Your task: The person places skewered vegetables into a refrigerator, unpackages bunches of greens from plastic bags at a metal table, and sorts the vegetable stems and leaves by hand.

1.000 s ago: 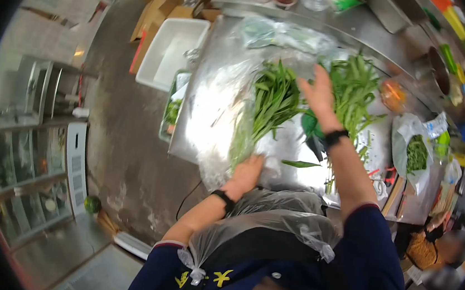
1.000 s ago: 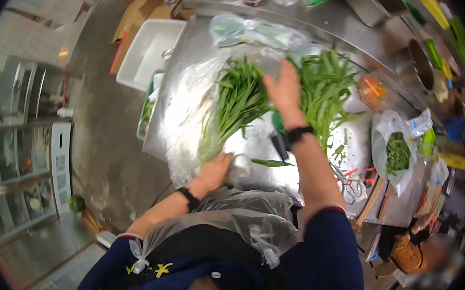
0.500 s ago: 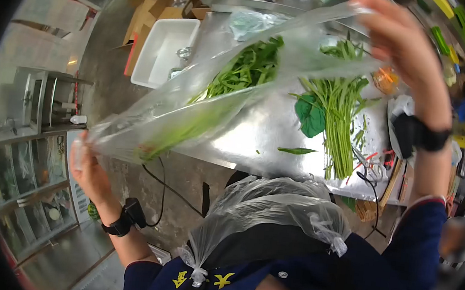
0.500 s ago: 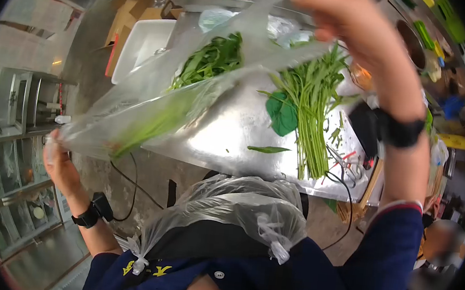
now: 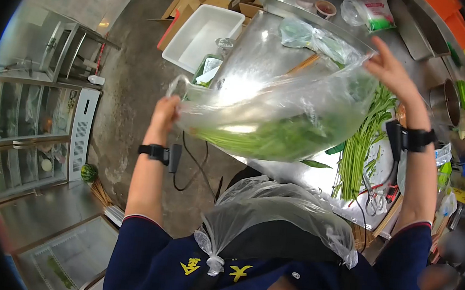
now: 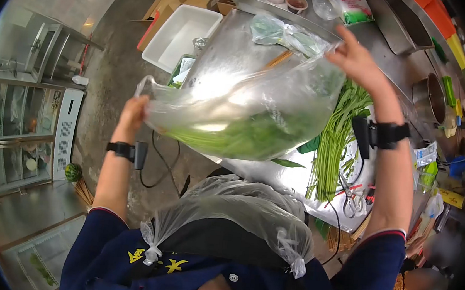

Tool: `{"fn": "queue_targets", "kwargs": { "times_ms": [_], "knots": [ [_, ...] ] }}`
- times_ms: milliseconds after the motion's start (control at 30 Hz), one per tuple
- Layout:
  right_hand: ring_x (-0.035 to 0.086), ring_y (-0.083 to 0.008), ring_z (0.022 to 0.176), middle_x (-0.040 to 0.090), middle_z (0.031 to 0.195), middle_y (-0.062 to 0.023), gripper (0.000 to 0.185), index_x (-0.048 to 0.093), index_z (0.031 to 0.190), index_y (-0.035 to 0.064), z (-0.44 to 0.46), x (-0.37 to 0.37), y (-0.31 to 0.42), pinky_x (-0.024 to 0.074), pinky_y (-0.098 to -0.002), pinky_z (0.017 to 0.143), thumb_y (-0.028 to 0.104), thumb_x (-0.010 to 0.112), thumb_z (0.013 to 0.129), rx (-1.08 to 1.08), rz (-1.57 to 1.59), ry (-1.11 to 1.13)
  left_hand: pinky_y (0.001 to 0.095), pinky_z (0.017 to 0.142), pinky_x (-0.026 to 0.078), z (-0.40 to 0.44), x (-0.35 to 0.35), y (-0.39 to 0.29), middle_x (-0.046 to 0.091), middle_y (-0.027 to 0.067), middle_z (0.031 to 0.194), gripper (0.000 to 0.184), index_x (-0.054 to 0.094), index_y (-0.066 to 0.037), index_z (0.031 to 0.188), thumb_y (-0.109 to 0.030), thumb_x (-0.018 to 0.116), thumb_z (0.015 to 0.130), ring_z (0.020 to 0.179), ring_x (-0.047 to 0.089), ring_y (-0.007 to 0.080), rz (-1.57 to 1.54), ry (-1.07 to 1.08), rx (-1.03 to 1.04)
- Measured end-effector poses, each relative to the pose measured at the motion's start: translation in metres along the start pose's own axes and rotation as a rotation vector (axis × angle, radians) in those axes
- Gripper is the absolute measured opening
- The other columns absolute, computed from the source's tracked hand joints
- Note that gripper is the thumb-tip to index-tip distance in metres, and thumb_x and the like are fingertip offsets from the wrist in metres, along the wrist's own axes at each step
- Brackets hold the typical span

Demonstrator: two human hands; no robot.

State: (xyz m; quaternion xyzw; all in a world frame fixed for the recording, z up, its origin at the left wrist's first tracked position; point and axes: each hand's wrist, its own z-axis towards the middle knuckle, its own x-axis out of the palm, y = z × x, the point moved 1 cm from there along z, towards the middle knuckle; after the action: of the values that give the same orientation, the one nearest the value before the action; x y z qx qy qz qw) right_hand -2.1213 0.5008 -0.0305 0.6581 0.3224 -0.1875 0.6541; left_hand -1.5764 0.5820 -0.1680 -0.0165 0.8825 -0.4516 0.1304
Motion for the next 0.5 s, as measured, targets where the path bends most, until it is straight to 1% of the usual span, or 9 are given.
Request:
{"fn": "queue_targets", "kwargs": {
  "times_ms": [33, 100, 133, 200, 333, 400, 433, 467, 500],
  "knots": [
    [0.059, -0.0203, 0.087, 0.059, 0.102, -0.0106, 0.059, 0.037, 0.126, 0.0045, -0.005, 0.011, 0.001, 0.0458, -0.0316, 0.072, 0.030, 0.059, 0.077, 0.015, -0.139, -0.027, 0.0241, 0.055, 0.044, 0.006, -0.001, 0.015, 0.054, 0.0063, 0.076, 0.012, 0.054, -0.003, 0.081, -0.014, 0.051, 0.082, 0.065, 0.052, 0.0117, 0.000, -0.001, -0.002],
    [0.060, -0.0192, 0.076, 0.062, 0.087, -0.0098, 0.064, 0.037, 0.126, 0.0040, -0.025, 0.032, 0.017, 0.0460, -0.0317, 0.068, 0.027, 0.063, 0.073, 0.011, -0.276, -0.081, 0.0270, 0.060, 0.045, 0.004, -0.004, 0.042, 0.055, 0.0094, 0.084, 0.016, 0.051, -0.001, 0.093, -0.010, 0.053, 0.080, 0.064, 0.053, 0.0142, -0.674, -0.108, -0.313],
    [0.060, -0.0192, 0.076, 0.062, 0.087, -0.0098, 0.064, 0.037, 0.126, 0.0040, -0.039, 0.037, 0.016, 0.0460, -0.0317, 0.068, 0.027, 0.063, 0.073, 0.020, -0.271, -0.069, 0.0270, 0.060, 0.045, -0.004, -0.013, 0.049, 0.055, 0.0094, 0.084, 0.016, 0.051, -0.001, 0.093, -0.010, 0.053, 0.080, 0.064, 0.053, 0.0142, -0.667, -0.114, -0.327],
    [0.057, -0.0200, 0.091, 0.057, 0.105, -0.0135, 0.070, 0.036, 0.127, 0.0057, -0.063, 0.041, 0.008, 0.0438, -0.0330, 0.074, 0.026, 0.068, 0.069, 0.206, -0.070, -0.163, 0.0326, 0.072, 0.045, -0.029, -0.035, 0.047, 0.054, 0.0114, 0.097, 0.029, 0.046, 0.000, 0.106, -0.007, 0.053, 0.079, 0.079, 0.056, 0.0187, -0.849, 0.033, -0.165],
    [0.044, -0.0238, 0.113, 0.040, 0.128, -0.0178, 0.077, 0.034, 0.129, 0.0057, -0.089, 0.040, -0.004, 0.0378, -0.0341, 0.087, 0.026, 0.072, 0.064, 0.062, -0.145, -0.418, 0.0354, 0.087, 0.037, -0.075, -0.044, 0.029, 0.049, 0.0095, 0.113, 0.042, 0.043, -0.003, 0.118, -0.009, 0.055, 0.078, 0.105, 0.046, 0.0196, -0.837, -0.025, -0.015],
    [0.029, -0.0260, 0.124, 0.024, 0.137, -0.0184, 0.083, 0.032, 0.129, 0.0023, -0.087, 0.080, -0.006, 0.0293, -0.0334, 0.097, 0.026, 0.074, 0.062, -0.084, 0.107, -0.173, 0.0333, 0.086, 0.037, -0.086, -0.033, 0.010, 0.049, 0.0089, 0.111, 0.040, 0.043, -0.003, 0.117, -0.008, 0.054, 0.078, 0.102, 0.047, 0.0175, -0.320, -0.505, 0.399],
    [0.030, -0.0270, 0.123, 0.028, 0.135, -0.0190, 0.081, 0.032, 0.128, 0.0001, -0.082, 0.103, -0.009, 0.0280, -0.0333, 0.098, 0.025, 0.073, 0.063, -0.041, 0.124, -0.139, 0.0321, 0.088, 0.036, -0.094, -0.010, -0.005, 0.049, 0.0079, 0.109, 0.039, 0.044, -0.003, 0.116, -0.005, 0.054, 0.078, 0.100, 0.046, 0.0155, -0.143, -0.513, 0.631],
    [0.032, -0.0280, 0.122, 0.032, 0.132, -0.0196, 0.078, 0.033, 0.127, -0.0021, -0.072, 0.123, -0.015, 0.0267, -0.0331, 0.100, 0.023, 0.072, 0.064, -0.003, 0.136, -0.097, 0.0317, 0.089, 0.036, -0.106, 0.023, -0.024, 0.048, 0.0071, 0.107, 0.043, 0.044, -0.004, 0.114, -0.005, 0.059, 0.074, 0.098, 0.046, 0.0151, -0.039, -0.371, 0.682],
    [0.040, -0.0269, 0.113, 0.040, 0.124, -0.0183, 0.072, 0.035, 0.125, -0.0022, -0.062, 0.139, -0.027, 0.0334, -0.0338, 0.094, 0.023, 0.070, 0.067, -0.004, 0.137, -0.080, 0.0333, 0.092, 0.035, -0.116, 0.055, -0.039, 0.047, 0.0086, 0.111, 0.054, 0.043, -0.005, 0.116, -0.009, 0.065, 0.067, 0.103, 0.045, 0.0189, 0.342, -0.251, 0.728]
  ]
}}
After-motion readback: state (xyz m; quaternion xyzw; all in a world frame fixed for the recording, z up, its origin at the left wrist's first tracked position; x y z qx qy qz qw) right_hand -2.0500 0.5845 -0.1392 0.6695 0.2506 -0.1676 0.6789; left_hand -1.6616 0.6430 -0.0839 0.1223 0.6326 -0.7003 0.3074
